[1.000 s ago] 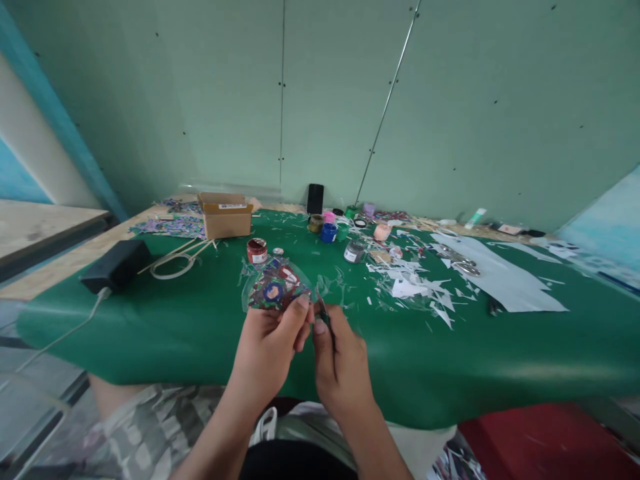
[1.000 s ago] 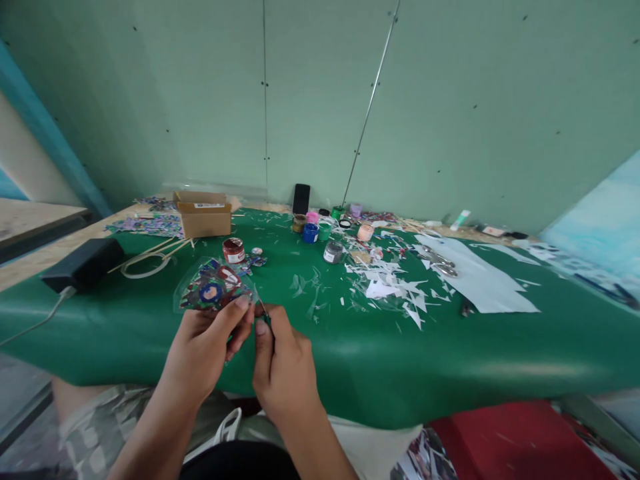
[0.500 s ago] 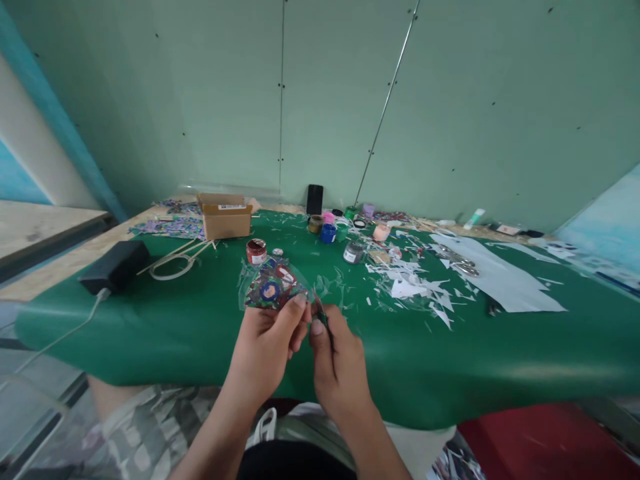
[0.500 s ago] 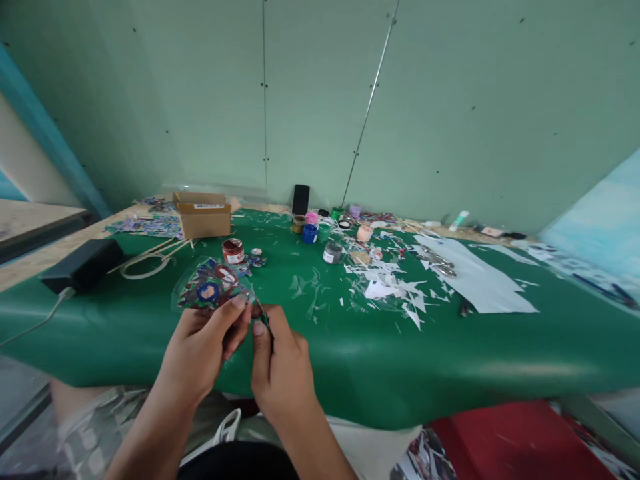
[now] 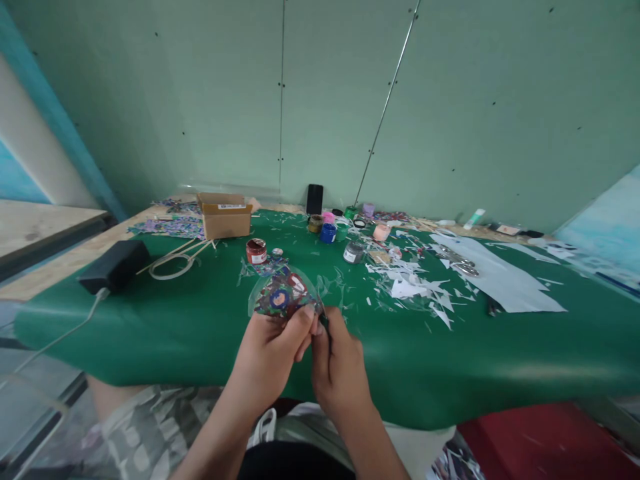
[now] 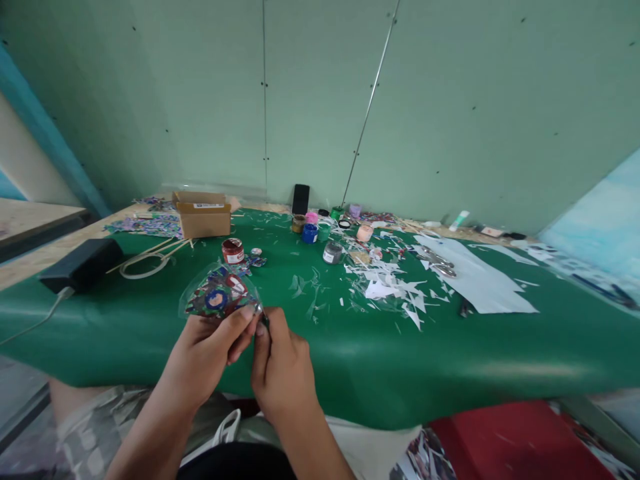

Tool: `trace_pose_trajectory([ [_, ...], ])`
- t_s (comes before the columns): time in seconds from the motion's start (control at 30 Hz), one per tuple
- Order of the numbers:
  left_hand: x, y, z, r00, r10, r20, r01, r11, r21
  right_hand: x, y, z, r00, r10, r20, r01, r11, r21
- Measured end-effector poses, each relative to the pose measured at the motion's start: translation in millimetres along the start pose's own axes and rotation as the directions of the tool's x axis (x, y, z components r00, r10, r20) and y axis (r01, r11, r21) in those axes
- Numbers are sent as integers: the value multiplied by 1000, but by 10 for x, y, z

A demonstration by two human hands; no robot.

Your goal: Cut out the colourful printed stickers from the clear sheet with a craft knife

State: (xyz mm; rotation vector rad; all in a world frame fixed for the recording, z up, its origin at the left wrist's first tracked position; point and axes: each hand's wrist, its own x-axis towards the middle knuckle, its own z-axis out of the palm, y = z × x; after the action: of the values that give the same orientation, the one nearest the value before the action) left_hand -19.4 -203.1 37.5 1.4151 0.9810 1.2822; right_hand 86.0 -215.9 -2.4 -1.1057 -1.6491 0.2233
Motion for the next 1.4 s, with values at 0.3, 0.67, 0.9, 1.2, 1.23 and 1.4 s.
trace_pose_trajectory([
  [0.3, 2, 41, -22, 996, -38, 80, 45, 996, -78, 33, -10, -50, 998, -59, 13, 60, 998, -36],
  [0.67, -24, 48, -64, 984, -94, 149, 107, 991, -84, 28, 18, -134, 994, -88, 71, 93, 994, -59],
  [0.9, -25, 116, -83, 974, -109, 197, 119, 992, -40, 30, -1, -141, 992, -115, 59, 122, 983, -140],
  [1.2, -67, 60, -94, 948, -193, 255, 220, 972, -81, -1, 28, -101, 990, -144, 8, 143, 978, -152],
  [1.23, -68, 56, -93, 947, -194, 256, 221, 972, -83, -6, 37, -96, 990, -142, 8, 141, 978, -152],
  [1.4, -61, 58, -97, 944, -197, 265, 222, 973, -67, -22, 53, -90, 992, -119, 30, 122, 981, -152],
])
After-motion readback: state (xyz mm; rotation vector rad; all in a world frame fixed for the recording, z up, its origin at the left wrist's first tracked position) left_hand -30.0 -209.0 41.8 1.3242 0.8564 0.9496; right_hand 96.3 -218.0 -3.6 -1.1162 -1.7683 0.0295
